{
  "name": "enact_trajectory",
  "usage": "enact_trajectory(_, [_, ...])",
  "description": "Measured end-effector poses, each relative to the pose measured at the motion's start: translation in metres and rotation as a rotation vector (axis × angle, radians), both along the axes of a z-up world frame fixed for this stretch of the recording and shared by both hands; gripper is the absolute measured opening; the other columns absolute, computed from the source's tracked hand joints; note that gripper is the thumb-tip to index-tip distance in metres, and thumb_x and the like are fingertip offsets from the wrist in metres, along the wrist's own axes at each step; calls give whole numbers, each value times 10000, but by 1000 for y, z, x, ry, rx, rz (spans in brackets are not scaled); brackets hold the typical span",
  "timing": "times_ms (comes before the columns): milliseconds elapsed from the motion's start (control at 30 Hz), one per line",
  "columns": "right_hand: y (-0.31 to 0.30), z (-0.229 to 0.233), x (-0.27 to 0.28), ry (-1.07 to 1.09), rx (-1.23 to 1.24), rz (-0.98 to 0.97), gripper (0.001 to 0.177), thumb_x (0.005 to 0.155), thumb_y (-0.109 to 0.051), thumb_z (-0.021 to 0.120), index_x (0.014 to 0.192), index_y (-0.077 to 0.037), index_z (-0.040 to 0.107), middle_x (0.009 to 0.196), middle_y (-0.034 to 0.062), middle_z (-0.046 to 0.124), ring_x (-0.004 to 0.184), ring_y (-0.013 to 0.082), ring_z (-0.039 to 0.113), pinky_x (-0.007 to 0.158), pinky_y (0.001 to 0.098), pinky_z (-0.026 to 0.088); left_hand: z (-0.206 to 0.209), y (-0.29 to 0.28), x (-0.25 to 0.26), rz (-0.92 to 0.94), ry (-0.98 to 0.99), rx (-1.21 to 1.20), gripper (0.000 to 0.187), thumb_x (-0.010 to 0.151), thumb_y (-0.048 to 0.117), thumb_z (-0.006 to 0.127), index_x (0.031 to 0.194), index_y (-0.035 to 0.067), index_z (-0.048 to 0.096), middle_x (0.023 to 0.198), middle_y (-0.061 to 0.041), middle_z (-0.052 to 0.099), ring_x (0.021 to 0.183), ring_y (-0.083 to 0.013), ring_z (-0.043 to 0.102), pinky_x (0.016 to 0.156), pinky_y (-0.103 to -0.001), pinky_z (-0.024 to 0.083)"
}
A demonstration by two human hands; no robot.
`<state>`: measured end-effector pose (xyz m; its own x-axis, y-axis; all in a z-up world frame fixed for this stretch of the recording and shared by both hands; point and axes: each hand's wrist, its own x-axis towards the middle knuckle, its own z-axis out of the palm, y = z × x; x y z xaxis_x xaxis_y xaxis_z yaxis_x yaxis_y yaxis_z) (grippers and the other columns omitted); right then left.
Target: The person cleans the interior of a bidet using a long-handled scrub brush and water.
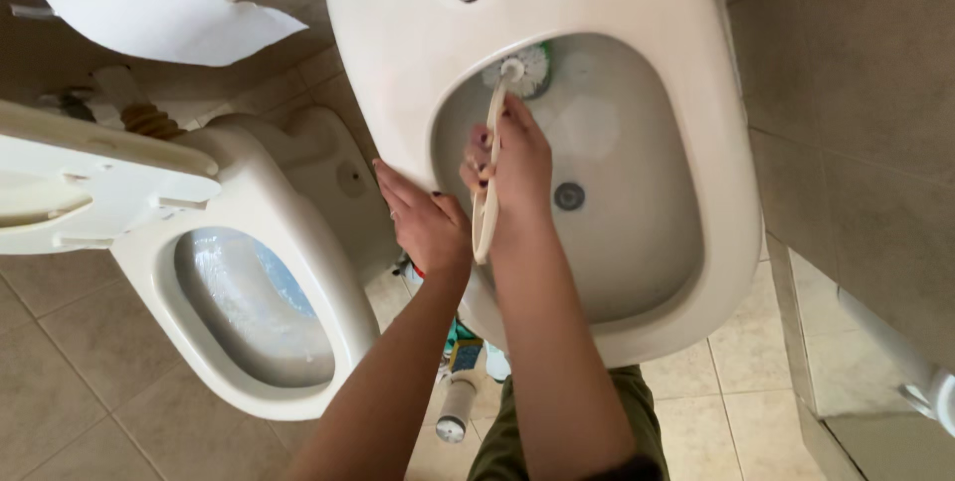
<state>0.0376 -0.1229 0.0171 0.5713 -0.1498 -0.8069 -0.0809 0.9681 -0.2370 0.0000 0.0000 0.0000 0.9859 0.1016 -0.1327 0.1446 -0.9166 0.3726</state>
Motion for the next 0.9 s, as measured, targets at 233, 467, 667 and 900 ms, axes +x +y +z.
enact_trajectory(233, [-10, 11, 2, 70, 3, 8, 357, 989, -115, 461, 1325, -81, 574, 733, 50, 503, 446, 95, 386, 378, 274, 311, -1, 5, -4, -66, -53, 1, 861, 875, 157, 467, 1617, -62, 89, 1635, -371, 250, 1344, -545, 470, 1075, -542, 460])
enact_trajectory(467, [-16, 16, 6, 102, -59, 89, 412, 955, -88, 421, 1335, -67, 580, 722, 39, 485, 455, 89, 400, 375, 273, 314, 3, 3, -2, -75, -56, 22, 874, 896, 140, 479, 1637, -46, 55, 1644, -351, 244, 1382, -553, 450, 1090, -536, 460])
enact_trajectory(667, [-8, 3, -3, 103, -58, 109, 410, 959, -119, 438, 1351, -129, 556, 706, 42, 495, 437, 92, 396, 370, 269, 320, 0, 2, 1, -53, -36, 19, 889, 870, 142, 510, 1610, -70, 66, 1623, -358, 254, 1352, -554, 461, 1058, -532, 463])
enact_trajectory(900, [-25, 14, -18, 91, -90, 183, 347, 990, -193, 465, 1298, -70, 565, 691, 19, 497, 419, 69, 368, 338, 240, 303, 4, -8, 29, 112, 51, 107, 714, 962, 303, 511, 1539, -58, 299, 1409, -320, 477, 1239, -513, 546, 1074, -569, 417])
